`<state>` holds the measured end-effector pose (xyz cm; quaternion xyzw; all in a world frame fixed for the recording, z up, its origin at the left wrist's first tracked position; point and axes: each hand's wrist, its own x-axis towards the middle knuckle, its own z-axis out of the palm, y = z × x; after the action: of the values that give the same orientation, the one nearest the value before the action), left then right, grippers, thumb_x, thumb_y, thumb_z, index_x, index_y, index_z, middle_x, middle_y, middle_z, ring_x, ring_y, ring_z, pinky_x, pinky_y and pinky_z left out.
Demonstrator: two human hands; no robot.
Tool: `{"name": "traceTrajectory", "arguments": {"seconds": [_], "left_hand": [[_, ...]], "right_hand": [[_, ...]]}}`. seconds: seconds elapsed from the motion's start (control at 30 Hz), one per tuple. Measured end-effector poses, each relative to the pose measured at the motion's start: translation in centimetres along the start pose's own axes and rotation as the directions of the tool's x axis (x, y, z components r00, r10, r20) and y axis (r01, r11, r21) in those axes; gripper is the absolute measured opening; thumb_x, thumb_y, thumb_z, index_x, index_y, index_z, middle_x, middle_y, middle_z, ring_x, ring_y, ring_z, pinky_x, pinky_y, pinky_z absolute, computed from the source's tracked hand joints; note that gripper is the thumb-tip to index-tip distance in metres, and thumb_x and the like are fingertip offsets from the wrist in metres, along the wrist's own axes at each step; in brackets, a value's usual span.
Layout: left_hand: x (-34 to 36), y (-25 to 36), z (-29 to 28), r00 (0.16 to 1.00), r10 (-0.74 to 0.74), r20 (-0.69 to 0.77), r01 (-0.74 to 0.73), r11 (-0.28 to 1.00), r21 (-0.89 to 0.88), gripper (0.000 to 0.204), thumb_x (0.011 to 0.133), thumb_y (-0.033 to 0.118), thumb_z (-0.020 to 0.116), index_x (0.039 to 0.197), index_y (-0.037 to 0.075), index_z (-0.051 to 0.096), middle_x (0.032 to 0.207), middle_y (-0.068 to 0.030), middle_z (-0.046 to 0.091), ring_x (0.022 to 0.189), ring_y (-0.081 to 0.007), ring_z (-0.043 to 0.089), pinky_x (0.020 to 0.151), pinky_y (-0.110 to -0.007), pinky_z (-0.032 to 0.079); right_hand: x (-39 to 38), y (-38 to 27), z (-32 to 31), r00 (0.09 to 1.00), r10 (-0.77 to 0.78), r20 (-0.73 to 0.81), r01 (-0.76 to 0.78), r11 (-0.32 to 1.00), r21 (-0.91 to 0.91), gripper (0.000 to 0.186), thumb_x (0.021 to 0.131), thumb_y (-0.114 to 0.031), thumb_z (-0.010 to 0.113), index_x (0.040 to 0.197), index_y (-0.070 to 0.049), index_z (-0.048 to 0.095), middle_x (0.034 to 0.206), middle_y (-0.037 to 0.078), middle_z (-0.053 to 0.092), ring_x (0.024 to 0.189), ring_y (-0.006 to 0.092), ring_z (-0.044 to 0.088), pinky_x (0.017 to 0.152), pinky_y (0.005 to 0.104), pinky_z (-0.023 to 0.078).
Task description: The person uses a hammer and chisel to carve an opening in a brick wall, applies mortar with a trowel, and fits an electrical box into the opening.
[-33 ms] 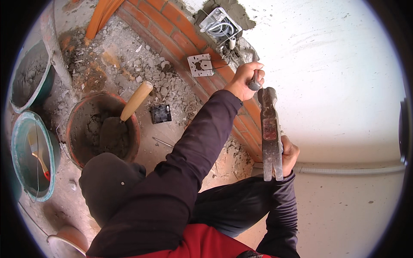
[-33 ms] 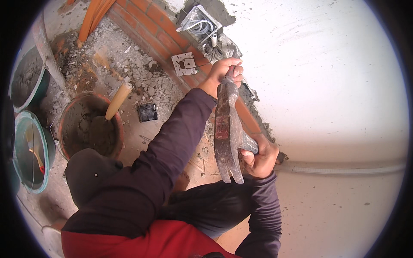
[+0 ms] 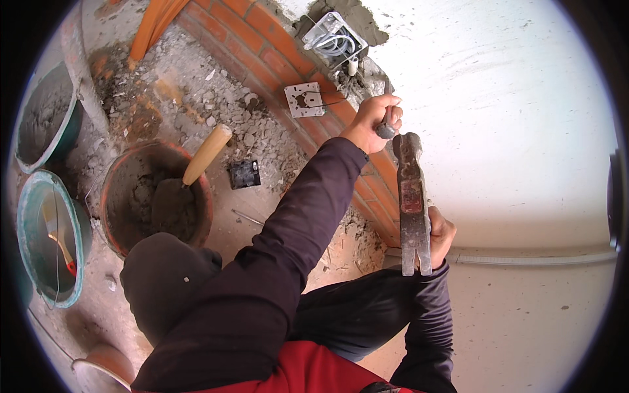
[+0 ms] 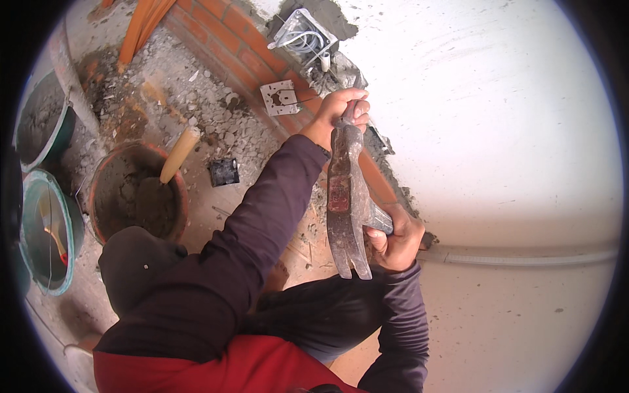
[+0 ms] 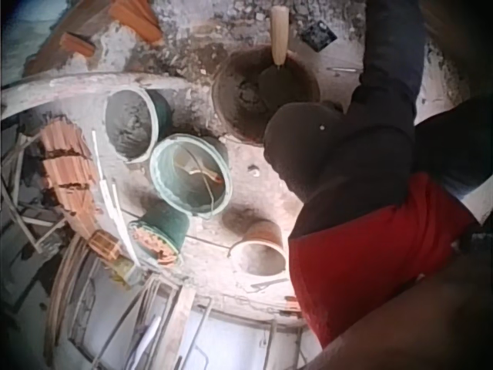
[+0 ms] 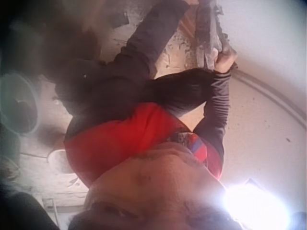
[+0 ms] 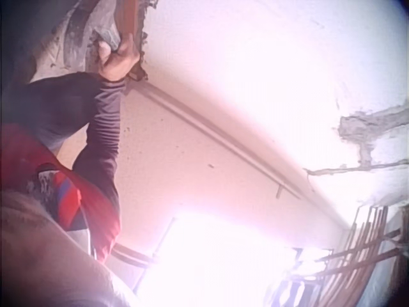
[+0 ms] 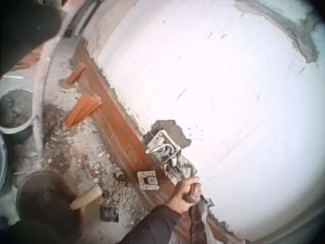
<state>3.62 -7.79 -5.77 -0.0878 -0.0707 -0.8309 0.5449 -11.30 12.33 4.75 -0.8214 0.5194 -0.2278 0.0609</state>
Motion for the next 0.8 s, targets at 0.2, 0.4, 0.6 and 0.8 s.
{"name": "traceTrajectory", "arguments": {"seconds": [0.2, 0.4, 0.6, 0.8], "left_hand": [[0.0, 0.3, -0.1, 0.999, -0.012, 0.043, 0.012, 1.0, 0.008, 0.013, 0.097, 0.022, 0.051, 0.087, 0.013, 0.049, 0.058, 0.0033, 0.046, 0.05, -0.0114, 0.04, 0.047, -0.029, 0.03], [-0.2, 0.4, 0.7, 0.998, 0.063, -0.029, -0.063, 0.998, 0.007, 0.012, 0.096, 0.022, 0.052, 0.087, 0.014, 0.05, 0.059, 0.0045, 0.046, 0.051, -0.0099, 0.039, 0.049, -0.028, 0.029], [0.3, 0.0, 0.9, 0.999, 0.029, -0.026, -0.029, 1.0, -0.009, 0.015, 0.098, 0.023, 0.049, 0.085, 0.015, 0.049, 0.06, 0.0034, 0.046, 0.052, -0.0112, 0.041, 0.049, -0.028, 0.034], [0.2, -0.4, 1.4, 1.0, 0.028, -0.008, -0.028, 0.999, -0.026, 0.014, 0.097, 0.021, 0.051, 0.084, 0.016, 0.048, 0.061, 0.0037, 0.046, 0.053, -0.0122, 0.04, 0.053, -0.029, 0.036]], "right_hand": [[0.1, 0.2, -0.1, 0.993, -0.117, -0.007, 0.116, 0.991, -0.069, 0.076, 0.084, -0.073, 0.058, 0.081, 0.002, 0.058, 0.06, 0.01, 0.052, 0.053, 0.0242, 0.057, 0.051, 0.0331, 0.044], [1.2, -0.1, 1.3, 0.842, -0.523, -0.133, 0.501, 0.849, -0.171, 0.034, 0.087, -0.034, 0.065, 0.081, -0.003, 0.054, 0.062, 0.012, 0.054, 0.053, 0.03, 0.056, 0.056, 0.0366, 0.046], [0.7, 2.1, 1.1, 0.999, -0.042, 0.022, 0.046, 0.979, -0.199, 0.027, 0.089, -0.022, 0.064, 0.088, 0.005, 0.058, 0.064, 0.016, 0.058, 0.054, 0.0268, 0.056, 0.054, 0.0352, 0.043], [1.3, 2.6, 0.7, 0.937, -0.342, -0.072, 0.338, 0.939, -0.065, 0.03, 0.097, -0.025, 0.058, 0.089, 0.004, 0.059, 0.06, 0.008, 0.048, 0.052, 0.02, 0.044, 0.058, 0.0328, 0.042]]}}
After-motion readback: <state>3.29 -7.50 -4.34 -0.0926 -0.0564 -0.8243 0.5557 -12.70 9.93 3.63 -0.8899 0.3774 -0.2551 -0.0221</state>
